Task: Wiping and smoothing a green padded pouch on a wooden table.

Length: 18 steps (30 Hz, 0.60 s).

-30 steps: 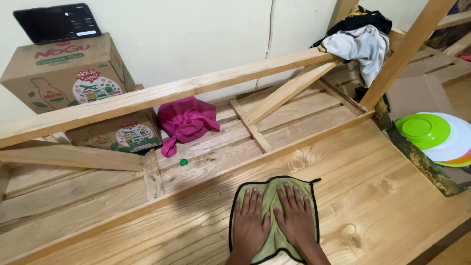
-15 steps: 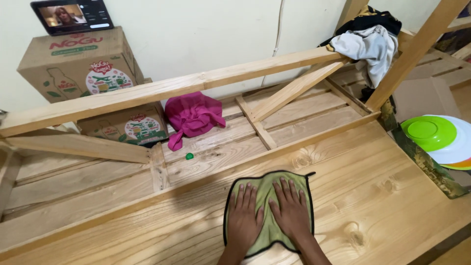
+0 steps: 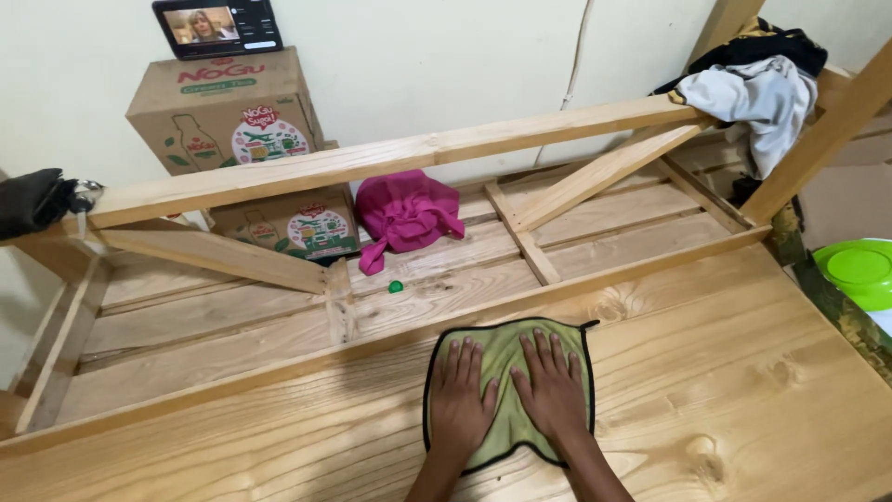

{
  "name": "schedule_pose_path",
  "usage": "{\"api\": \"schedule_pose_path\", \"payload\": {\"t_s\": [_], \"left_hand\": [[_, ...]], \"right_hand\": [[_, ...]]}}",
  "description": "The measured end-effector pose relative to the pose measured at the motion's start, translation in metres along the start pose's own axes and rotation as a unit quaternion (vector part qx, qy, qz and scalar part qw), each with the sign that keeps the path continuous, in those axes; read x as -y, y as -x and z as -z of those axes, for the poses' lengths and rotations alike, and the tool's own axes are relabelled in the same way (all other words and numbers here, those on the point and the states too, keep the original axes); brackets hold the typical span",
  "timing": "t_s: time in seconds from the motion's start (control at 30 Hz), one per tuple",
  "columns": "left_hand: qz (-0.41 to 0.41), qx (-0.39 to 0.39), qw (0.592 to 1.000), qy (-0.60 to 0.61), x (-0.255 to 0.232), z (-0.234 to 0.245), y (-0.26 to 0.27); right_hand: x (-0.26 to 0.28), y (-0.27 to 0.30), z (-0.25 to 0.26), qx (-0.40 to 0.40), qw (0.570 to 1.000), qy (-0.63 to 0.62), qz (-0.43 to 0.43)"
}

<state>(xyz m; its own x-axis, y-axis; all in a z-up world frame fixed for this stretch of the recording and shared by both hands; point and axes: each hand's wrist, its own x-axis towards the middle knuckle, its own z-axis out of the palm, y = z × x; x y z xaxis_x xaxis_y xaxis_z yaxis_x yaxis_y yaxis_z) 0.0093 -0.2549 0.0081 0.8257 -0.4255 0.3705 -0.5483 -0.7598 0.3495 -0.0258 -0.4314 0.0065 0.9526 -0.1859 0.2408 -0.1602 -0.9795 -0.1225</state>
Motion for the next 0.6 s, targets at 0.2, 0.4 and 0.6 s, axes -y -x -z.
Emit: {"api": "schedule_pose_path", "payload": {"t_s": [0.2,0.4,0.6], "left_hand": [[-0.004,-0.008,1.000,0.016,0.003,0.032,0.046],[0.009,-0.001,1.000,0.013,0.017,0.040,0.035],[0.020,-0.081,0.997,0.008,0.039,0.030,0.029]], "right_hand": [[0.010,0.045,0.001,-0.007,0.999,-0.008,0.045],[0.026,0.025,0.006,0.009,0.999,-0.012,0.041],[0.042,0.002,-0.005,0.009,0.999,-0.016,0.039]]}}
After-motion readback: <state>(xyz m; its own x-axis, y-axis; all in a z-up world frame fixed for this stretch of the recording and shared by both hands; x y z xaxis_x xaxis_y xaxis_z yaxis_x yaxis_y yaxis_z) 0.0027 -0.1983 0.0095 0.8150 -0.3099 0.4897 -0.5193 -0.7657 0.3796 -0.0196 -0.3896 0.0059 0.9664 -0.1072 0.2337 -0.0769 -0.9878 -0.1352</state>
